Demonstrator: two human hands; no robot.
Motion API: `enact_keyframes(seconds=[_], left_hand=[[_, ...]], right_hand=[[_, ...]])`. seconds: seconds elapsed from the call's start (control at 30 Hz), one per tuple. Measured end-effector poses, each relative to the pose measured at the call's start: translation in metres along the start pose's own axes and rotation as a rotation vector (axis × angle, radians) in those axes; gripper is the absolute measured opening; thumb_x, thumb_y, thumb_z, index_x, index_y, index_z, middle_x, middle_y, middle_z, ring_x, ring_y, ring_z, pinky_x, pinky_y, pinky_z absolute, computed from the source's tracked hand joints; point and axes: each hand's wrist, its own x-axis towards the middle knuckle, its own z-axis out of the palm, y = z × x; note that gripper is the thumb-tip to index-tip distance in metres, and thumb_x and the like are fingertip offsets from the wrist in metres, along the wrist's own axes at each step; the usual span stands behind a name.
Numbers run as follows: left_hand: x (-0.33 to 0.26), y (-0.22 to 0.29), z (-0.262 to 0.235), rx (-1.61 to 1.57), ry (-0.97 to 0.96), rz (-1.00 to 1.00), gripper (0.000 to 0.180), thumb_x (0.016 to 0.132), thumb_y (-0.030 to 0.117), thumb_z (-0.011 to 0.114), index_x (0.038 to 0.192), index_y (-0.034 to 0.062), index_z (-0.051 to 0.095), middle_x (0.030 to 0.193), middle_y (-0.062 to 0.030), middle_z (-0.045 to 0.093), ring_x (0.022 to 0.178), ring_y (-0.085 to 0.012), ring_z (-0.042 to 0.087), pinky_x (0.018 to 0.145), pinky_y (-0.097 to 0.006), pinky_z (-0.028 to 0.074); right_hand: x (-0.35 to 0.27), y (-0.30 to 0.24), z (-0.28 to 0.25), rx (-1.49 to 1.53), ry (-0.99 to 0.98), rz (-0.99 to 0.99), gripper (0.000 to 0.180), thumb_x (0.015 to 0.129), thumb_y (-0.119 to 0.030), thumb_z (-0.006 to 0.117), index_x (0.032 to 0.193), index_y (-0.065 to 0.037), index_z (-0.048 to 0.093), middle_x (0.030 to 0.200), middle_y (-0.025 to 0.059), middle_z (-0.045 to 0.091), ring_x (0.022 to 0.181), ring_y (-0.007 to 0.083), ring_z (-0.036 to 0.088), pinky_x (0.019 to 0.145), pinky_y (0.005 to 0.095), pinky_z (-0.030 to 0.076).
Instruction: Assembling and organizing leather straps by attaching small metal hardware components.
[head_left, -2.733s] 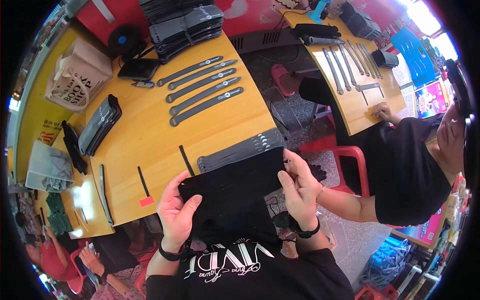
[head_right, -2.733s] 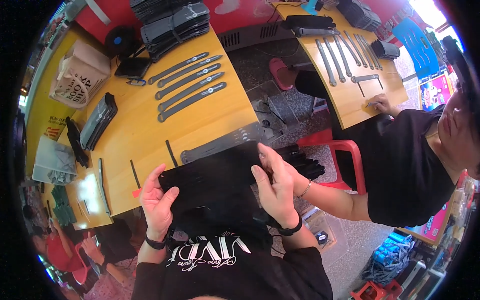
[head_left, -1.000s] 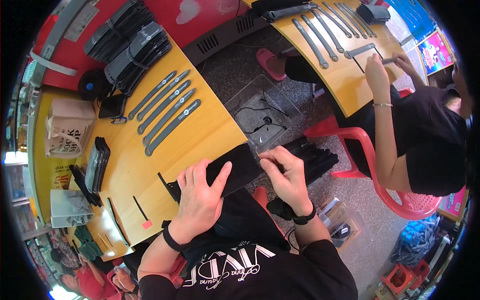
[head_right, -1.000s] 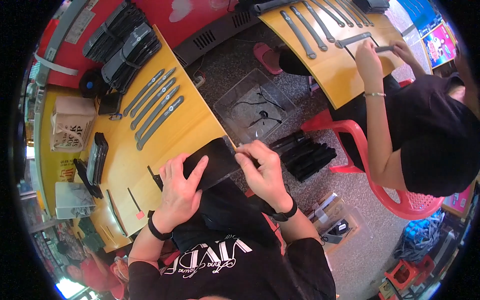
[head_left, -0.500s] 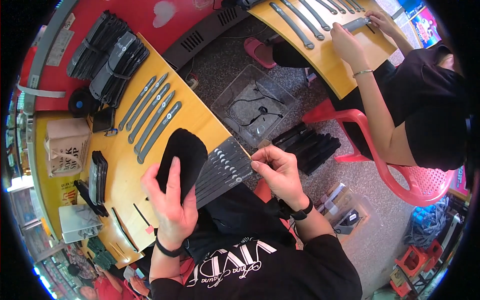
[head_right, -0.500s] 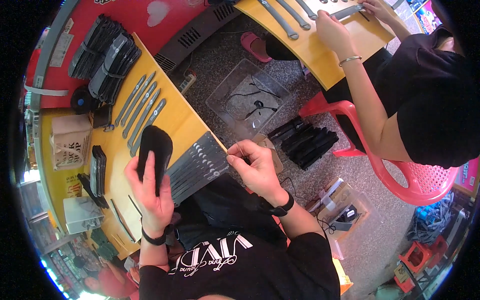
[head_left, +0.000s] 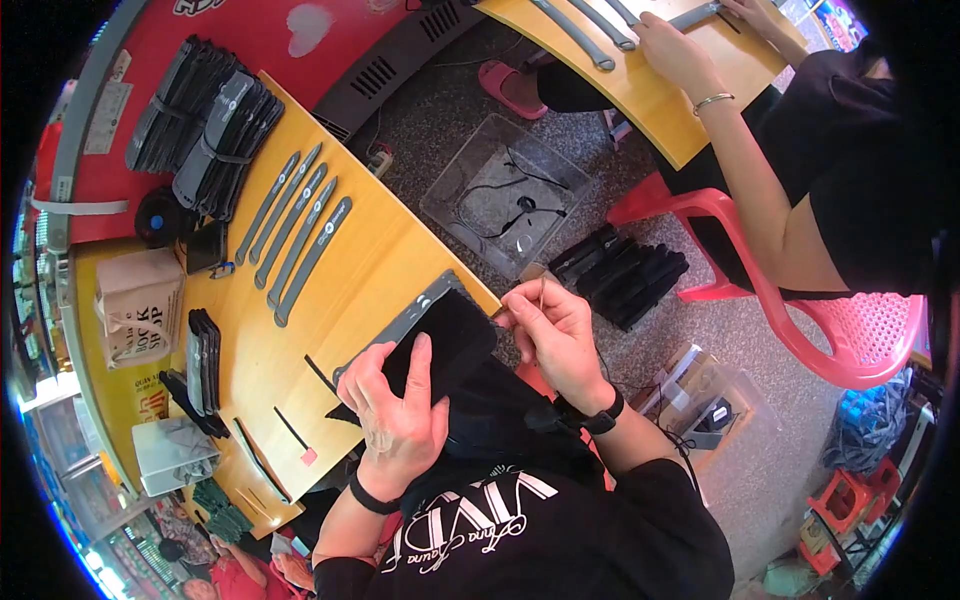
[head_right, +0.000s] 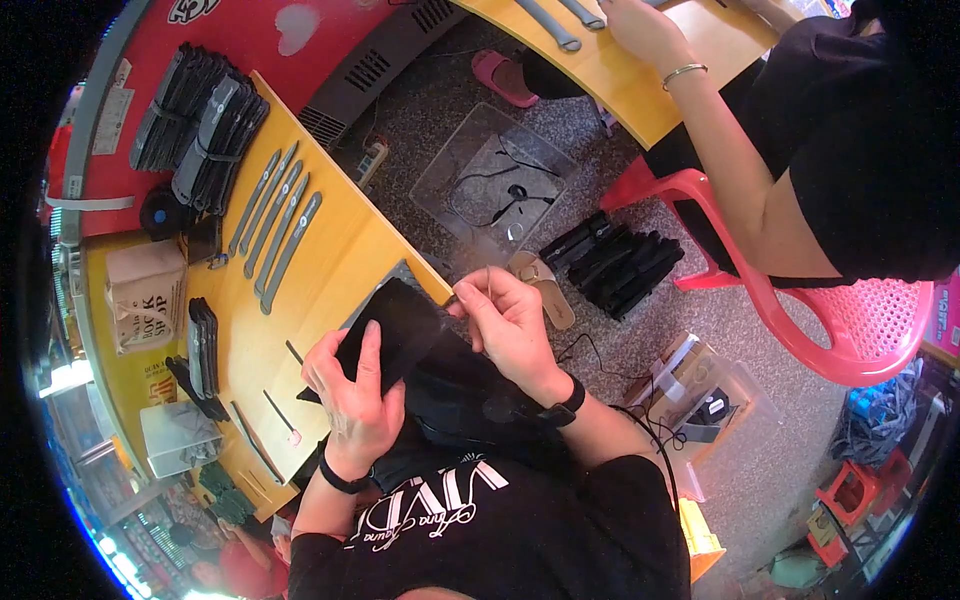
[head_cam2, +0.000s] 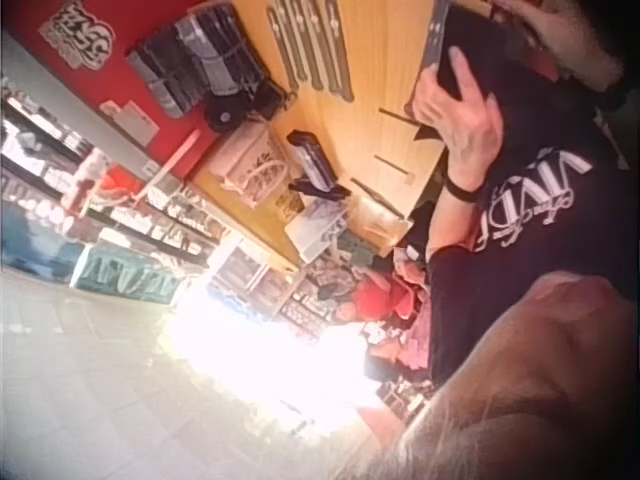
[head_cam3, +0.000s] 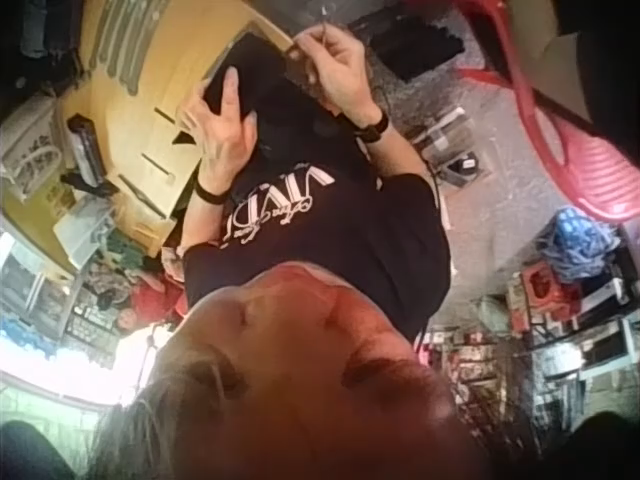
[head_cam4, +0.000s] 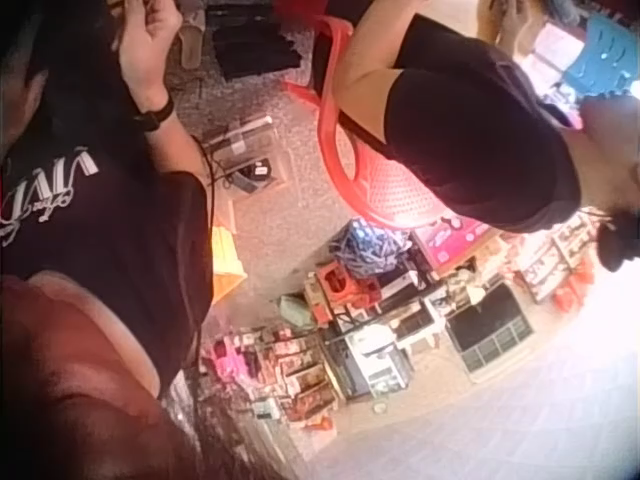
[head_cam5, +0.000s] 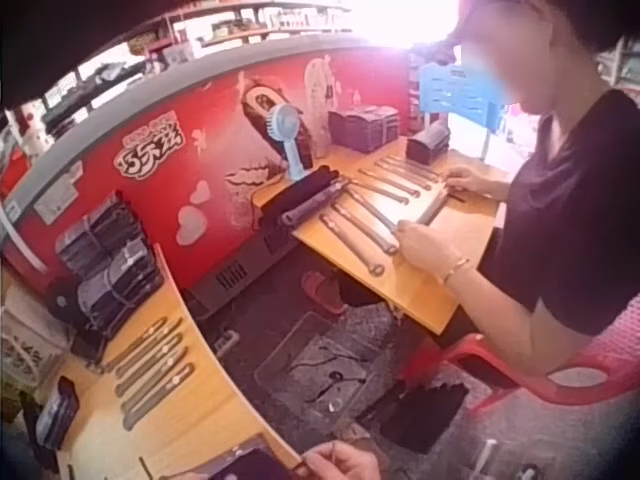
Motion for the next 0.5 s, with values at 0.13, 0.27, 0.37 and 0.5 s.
enact_keyframes(seconds=[0.13,0.27,0.37,0.5], left_hand=[[-0.003,-0.005,0.005,0.026,0.084,0.030,0.075,0.055,0.009,0.075,0.128,0.0035,0.055,0.120,-0.0224,0.041,0.109,-0.0375,0.042,0.092,-0.048,0.030],[-0.004,-0.007,0.014,0.024,0.058,0.051,0.076,0.055,0.010,0.075,0.128,0.0040,0.055,0.120,-0.0218,0.041,0.109,-0.0372,0.042,0.092,-0.048,0.031],[-0.004,-0.004,0.014,0.030,0.035,0.064,0.076,0.055,0.010,0.075,0.128,0.0041,0.055,0.120,-0.0214,0.041,0.109,-0.0365,0.042,0.093,-0.048,0.031],[-0.001,-0.008,0.015,-0.003,0.048,0.017,0.075,0.058,0.008,0.074,0.129,0.0038,0.054,0.119,-0.0213,0.042,0.108,-0.0366,0.042,0.093,-0.047,0.031]], right_hand=[[-0.005,-0.007,0.000,-0.071,-0.038,0.003,0.012,0.089,-0.007,0.061,0.098,0.000,0.058,0.076,0.0036,0.064,0.052,0.0020,0.049,0.042,0.0179,0.038],[-0.005,0.000,-0.005,-0.112,-0.052,-0.001,0.015,0.087,-0.005,0.062,0.101,0.000,0.057,0.076,0.0032,0.064,0.054,0.0020,0.050,0.043,0.0177,0.039],[-0.007,0.001,-0.004,-0.076,-0.057,-0.013,0.016,0.087,-0.003,0.062,0.102,0.001,0.057,0.077,0.0029,0.064,0.054,0.0017,0.050,0.044,0.0176,0.039],[-0.007,-0.002,-0.002,-0.044,-0.051,-0.012,0.018,0.084,-0.001,0.063,0.101,0.001,0.057,0.077,0.0026,0.063,0.058,0.0013,0.052,0.046,0.0169,0.041]])
